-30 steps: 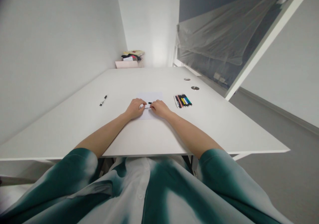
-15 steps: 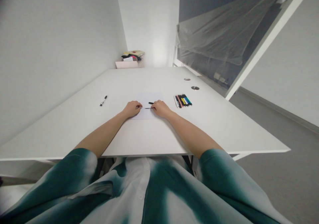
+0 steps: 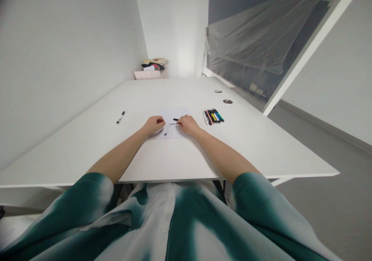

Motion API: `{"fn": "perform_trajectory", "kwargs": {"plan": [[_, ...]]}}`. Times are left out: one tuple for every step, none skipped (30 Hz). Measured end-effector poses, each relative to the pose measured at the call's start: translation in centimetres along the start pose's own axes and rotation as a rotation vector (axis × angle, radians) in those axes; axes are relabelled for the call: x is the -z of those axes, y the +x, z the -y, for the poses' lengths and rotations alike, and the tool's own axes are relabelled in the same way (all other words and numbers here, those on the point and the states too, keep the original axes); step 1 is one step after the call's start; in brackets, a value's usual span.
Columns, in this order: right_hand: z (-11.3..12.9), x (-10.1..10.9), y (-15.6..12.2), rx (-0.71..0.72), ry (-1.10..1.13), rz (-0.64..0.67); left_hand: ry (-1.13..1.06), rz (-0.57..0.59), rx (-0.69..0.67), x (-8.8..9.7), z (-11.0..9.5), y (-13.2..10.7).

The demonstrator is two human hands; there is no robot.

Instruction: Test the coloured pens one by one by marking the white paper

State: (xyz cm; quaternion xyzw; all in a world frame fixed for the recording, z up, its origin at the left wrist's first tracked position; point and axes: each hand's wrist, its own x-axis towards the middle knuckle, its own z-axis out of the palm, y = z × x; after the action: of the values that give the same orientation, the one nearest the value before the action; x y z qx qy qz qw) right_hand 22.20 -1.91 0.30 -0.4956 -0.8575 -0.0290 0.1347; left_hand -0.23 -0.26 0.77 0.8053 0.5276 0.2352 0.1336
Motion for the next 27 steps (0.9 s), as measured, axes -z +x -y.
{"fn": "perform_trajectory", "kwargs": {"plan": [[0.0, 0.0, 0.0, -0.006, 0.0, 0.001, -0.01, 0.04, -0.012, 0.3, -0.1, -0.1], [0.0, 0.1, 0.0, -0.012, 0.001, 0.003, -0.027, 0.099, -0.029, 0.6, -0.1, -0.1], [0.1, 0.1, 0.0, -0.016, 0.001, 0.004, -0.05, 0.162, -0.052, 0.8, -0.3, -0.2], [0.1, 0.2, 0.0, -0.018, 0.002, 0.006, -0.069, 0.215, -0.072, 1.0, -0.4, -0.3], [0.1, 0.3, 0.0, -0.02, 0.003, 0.008, -0.083, 0.258, -0.088, 1.1, -0.6, -0.4], [0.1, 0.4, 0.0, -0.024, 0.003, 0.009, -0.09, 0.288, -0.101, 1.1, -0.8, -0.4], [0.2, 0.4, 0.0, -0.028, 0.003, 0.01, -0.091, 0.305, -0.112, 1.0, -1.0, -0.5], [0.2, 0.5, 0.0, -0.033, 0.003, 0.011, -0.086, 0.317, -0.124, 0.9, -1.2, -0.6], [0.2, 0.6, 0.0, -0.039, 0.002, 0.011, -0.078, 0.319, -0.137, 0.6, -1.5, -0.7], [0.2, 0.6, 0.0, -0.046, 0.001, 0.01, -0.067, 0.314, -0.15, 0.4, -1.7, -0.7], [0.1, 0.6, 0.0, -0.053, -0.001, 0.009, -0.05, 0.305, -0.164, 0.1, -1.9, -0.8], [0.1, 0.6, 0.0, -0.06, -0.003, 0.006, -0.027, 0.289, -0.177, -0.1, -2.1, -0.8], [0.0, 0.6, 0.0, -0.066, -0.005, 0.004, 0.004, 0.272, -0.189, -0.4, -2.2, -0.8], [0.0, 0.5, 0.0, -0.072, -0.007, 0.002, 0.041, 0.254, -0.2, -0.6, -2.3, -0.8], [-0.1, 0.5, 0.0, -0.075, -0.009, 0.0, 0.081, 0.236, -0.21, -0.8, -2.3, -0.8], [-0.1, 0.4, 0.0, -0.077, -0.01, -0.001, 0.119, 0.223, -0.218, -1.0, -2.3, -0.8], [-0.2, 0.4, 0.0, -0.078, -0.013, -0.001, 0.15, 0.211, -0.225, -1.2, -2.3, -0.7], [-0.3, 0.3, 0.0, -0.078, -0.015, -0.001, 0.173, 0.202, -0.23, -1.3, -2.4, -0.7], [-0.3, 0.2, 0.0, -0.077, -0.017, -0.002, 0.184, 0.193, -0.235, -1.4, -2.4, -0.7], [-0.3, 0.2, 0.1, -0.077, -0.019, -0.003, 0.187, 0.186, -0.241, -1.5, -2.4, -0.7], [-0.4, 0.1, 0.1, -0.077, -0.019, -0.005, 0.186, 0.177, -0.247, -1.5, -2.4, -0.7], [-0.4, 0.1, 0.1, -0.076, -0.018, -0.007, 0.18, 0.165, -0.253, -1.5, -2.4, -0.7], [-0.4, 0.1, 0.1, -0.076, -0.017, -0.008, 0.175, 0.151, -0.256, -1.5, -2.4, -0.8], [-0.5, 0.1, 0.1, -0.077, -0.016, -0.008, 0.171, 0.135, -0.254, -1.4, -2.4, -0.8], [-0.5, 0.1, 0.1, -0.078, -0.015, -0.009, 0.172, 0.114, -0.245, -1.3, -2.4, -0.7], [-0.5, 0.1, 0.1, -0.078, -0.013, -0.009, 0.176, 0.092, -0.229, -1.2, -2.2, -0.7], [-0.5, 0.1, 0.1, -0.08, -0.011, -0.01, 0.185, 0.071, -0.209, -1.0, -2.0, -0.7]]}}
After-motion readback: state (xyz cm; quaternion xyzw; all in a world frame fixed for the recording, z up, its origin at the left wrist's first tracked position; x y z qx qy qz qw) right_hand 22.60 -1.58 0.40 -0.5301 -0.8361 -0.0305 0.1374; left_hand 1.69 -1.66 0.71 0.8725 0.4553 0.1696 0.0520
